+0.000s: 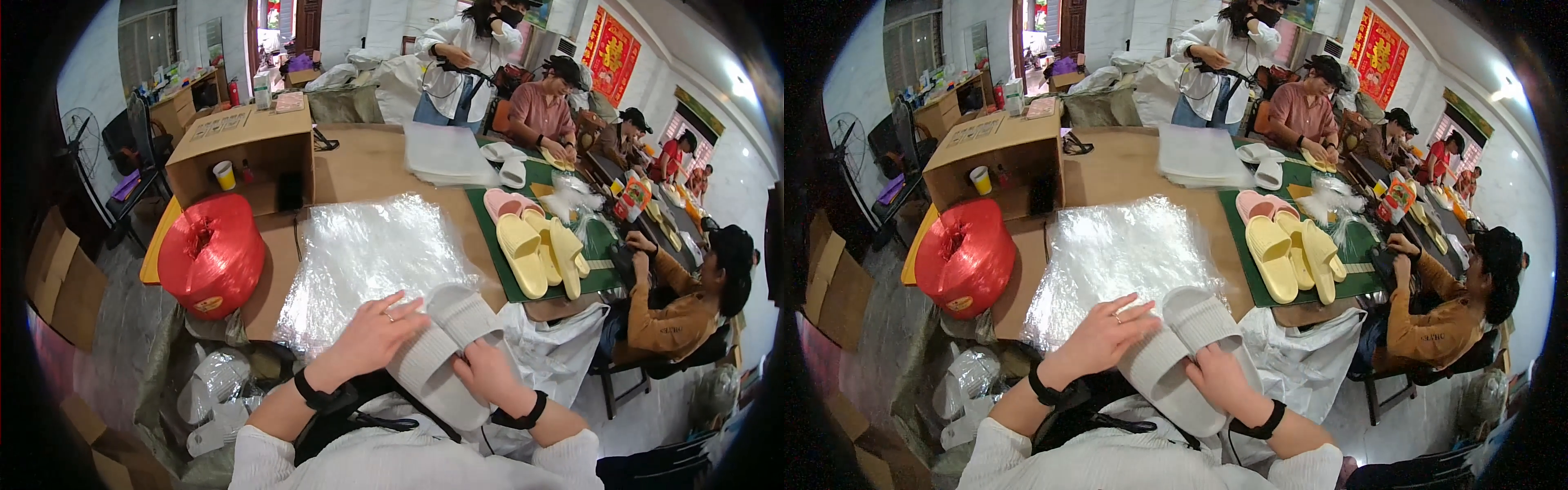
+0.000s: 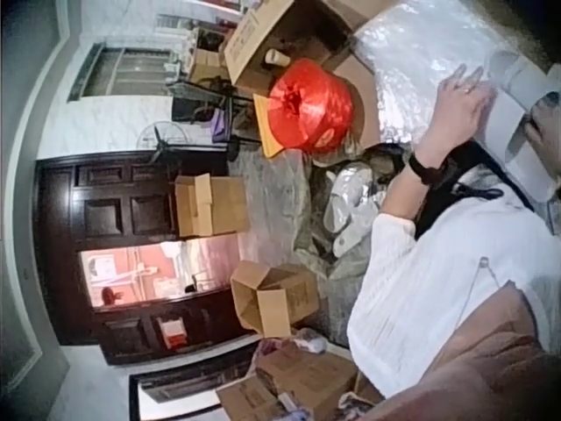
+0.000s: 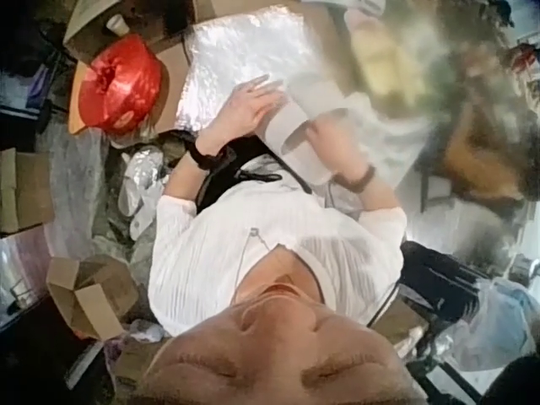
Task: The recorder is placing pairs of slides into individual bubble-wrap bags and then into a larger transport bag in a manufacturing or distribution setting.
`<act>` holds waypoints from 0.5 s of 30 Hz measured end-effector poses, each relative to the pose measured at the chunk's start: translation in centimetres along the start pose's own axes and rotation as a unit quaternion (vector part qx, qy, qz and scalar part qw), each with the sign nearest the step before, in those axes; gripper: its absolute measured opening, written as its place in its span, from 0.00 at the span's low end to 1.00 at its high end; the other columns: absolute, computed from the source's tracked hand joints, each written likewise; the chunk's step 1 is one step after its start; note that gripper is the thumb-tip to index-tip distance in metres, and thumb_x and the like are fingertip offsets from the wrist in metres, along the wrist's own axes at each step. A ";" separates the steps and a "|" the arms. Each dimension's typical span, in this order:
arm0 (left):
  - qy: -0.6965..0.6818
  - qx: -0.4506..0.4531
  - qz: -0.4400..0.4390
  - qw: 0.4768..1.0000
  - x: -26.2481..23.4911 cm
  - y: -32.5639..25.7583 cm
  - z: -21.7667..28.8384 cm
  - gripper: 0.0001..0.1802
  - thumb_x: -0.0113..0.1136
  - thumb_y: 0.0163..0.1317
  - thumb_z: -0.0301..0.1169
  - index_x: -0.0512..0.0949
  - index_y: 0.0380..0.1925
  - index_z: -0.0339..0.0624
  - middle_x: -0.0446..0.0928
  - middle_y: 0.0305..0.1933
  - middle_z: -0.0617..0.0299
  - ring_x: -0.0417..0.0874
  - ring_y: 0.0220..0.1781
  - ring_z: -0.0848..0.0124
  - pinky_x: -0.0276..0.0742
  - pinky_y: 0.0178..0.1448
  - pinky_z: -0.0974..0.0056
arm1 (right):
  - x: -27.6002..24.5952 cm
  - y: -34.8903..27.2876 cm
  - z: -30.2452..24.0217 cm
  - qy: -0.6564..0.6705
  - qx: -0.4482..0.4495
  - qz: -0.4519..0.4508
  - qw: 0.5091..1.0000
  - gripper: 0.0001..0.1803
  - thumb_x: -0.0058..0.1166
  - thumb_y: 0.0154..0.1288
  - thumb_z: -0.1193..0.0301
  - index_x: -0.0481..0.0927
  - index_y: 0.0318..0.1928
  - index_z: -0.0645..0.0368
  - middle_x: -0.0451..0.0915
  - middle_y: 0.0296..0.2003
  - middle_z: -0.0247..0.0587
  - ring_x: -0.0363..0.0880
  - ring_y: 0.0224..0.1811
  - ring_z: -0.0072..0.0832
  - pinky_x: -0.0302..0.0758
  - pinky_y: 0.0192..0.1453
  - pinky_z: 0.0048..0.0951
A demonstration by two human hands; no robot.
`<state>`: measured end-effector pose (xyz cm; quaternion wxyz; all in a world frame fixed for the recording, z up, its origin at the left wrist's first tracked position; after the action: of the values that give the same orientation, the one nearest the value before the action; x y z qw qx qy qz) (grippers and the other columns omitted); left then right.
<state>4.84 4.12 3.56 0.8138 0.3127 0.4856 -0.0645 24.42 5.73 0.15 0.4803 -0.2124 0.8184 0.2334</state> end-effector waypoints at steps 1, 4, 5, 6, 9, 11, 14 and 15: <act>-0.037 0.029 0.004 0.999 0.1 0.3 0.6 0.21 0.55 0.68 0.30 0.76 0.61 0.54 0.71 0.69 0.62 0.67 0.72 0.55 0.60 0.73 0.47 | 0.7 0.7 0.6 0.018 -0.001 0.018 1.000 0.15 0.56 0.63 0.64 0.76 0.41 0.65 0.77 0.40 0.61 0.78 0.37 0.59 0.75 0.41 0.53; -0.082 0.049 -0.019 0.995 1.2 0.5 2.1 0.21 0.55 0.67 0.30 0.76 0.61 0.51 0.71 0.69 0.60 0.65 0.74 0.55 0.57 0.75 0.46 | 0.7 2.0 -0.7 0.040 0.025 0.007 0.999 0.15 0.56 0.63 0.65 0.76 0.41 0.65 0.77 0.41 0.61 0.78 0.38 0.59 0.75 0.40 0.53; -0.154 0.040 -0.022 0.987 1.3 0.6 2.4 0.21 0.54 0.68 0.28 0.75 0.61 0.49 0.70 0.70 0.60 0.62 0.75 0.55 0.53 0.77 0.44 | 0.8 2.4 -1.5 0.042 0.011 -0.009 0.999 0.13 0.55 0.63 0.68 0.75 0.41 0.66 0.75 0.39 0.59 0.77 0.39 0.57 0.75 0.42 0.52; -0.155 0.042 -0.025 0.987 1.0 0.8 2.9 0.21 0.54 0.68 0.28 0.75 0.61 0.49 0.70 0.70 0.60 0.62 0.75 0.55 0.53 0.77 0.44 | 1.6 2.9 -0.5 0.043 0.015 -0.007 0.999 0.13 0.55 0.63 0.68 0.75 0.41 0.66 0.75 0.39 0.59 0.77 0.39 0.57 0.75 0.42 0.52; -0.245 0.093 -0.076 0.962 0.5 1.2 4.5 0.21 0.50 0.69 0.26 0.75 0.61 0.47 0.69 0.71 0.60 0.62 0.75 0.54 0.52 0.78 0.45 | 2.2 5.0 -1.2 0.062 -0.147 0.049 0.986 0.12 0.56 0.64 0.66 0.75 0.41 0.62 0.75 0.38 0.56 0.75 0.39 0.55 0.72 0.41 0.48; -0.283 0.098 -0.087 0.950 0.6 1.6 4.8 0.21 0.50 0.69 0.26 0.75 0.61 0.46 0.69 0.71 0.59 0.62 0.75 0.54 0.51 0.78 0.46 | 2.8 7.9 -0.6 0.075 -0.037 0.044 0.996 0.12 0.56 0.65 0.65 0.75 0.41 0.62 0.75 0.38 0.56 0.75 0.39 0.55 0.72 0.41 0.48; -0.304 0.102 -0.101 0.942 0.7 1.4 4.8 0.20 0.50 0.70 0.26 0.75 0.60 0.44 0.69 0.71 0.59 0.63 0.75 0.55 0.52 0.79 0.48 | 3.7 11.1 -1.1 0.073 -0.042 0.115 0.990 0.14 0.55 0.66 0.64 0.74 0.40 0.64 0.75 0.39 0.59 0.75 0.39 0.58 0.73 0.42 0.50; -0.322 0.101 -0.111 0.935 0.7 1.1 4.5 0.19 0.50 0.70 0.26 0.75 0.60 0.44 0.69 0.71 0.60 0.63 0.75 0.55 0.53 0.78 0.49 | 4.4 12.8 -1.7 0.073 0.014 0.122 0.990 0.15 0.55 0.66 0.64 0.74 0.39 0.66 0.75 0.38 0.62 0.76 0.39 0.59 0.73 0.43 0.50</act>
<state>9.05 2.54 4.97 0.8783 0.2998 0.2204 -0.3001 13.96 14.46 -0.70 0.3906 -0.1209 0.8740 0.2625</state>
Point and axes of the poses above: each hand's wrist, its own y-axis towards the middle knuckle, its own x-axis out of the palm, z = x × y, the point moved 7 cm from there along y, towards the middle knuckle
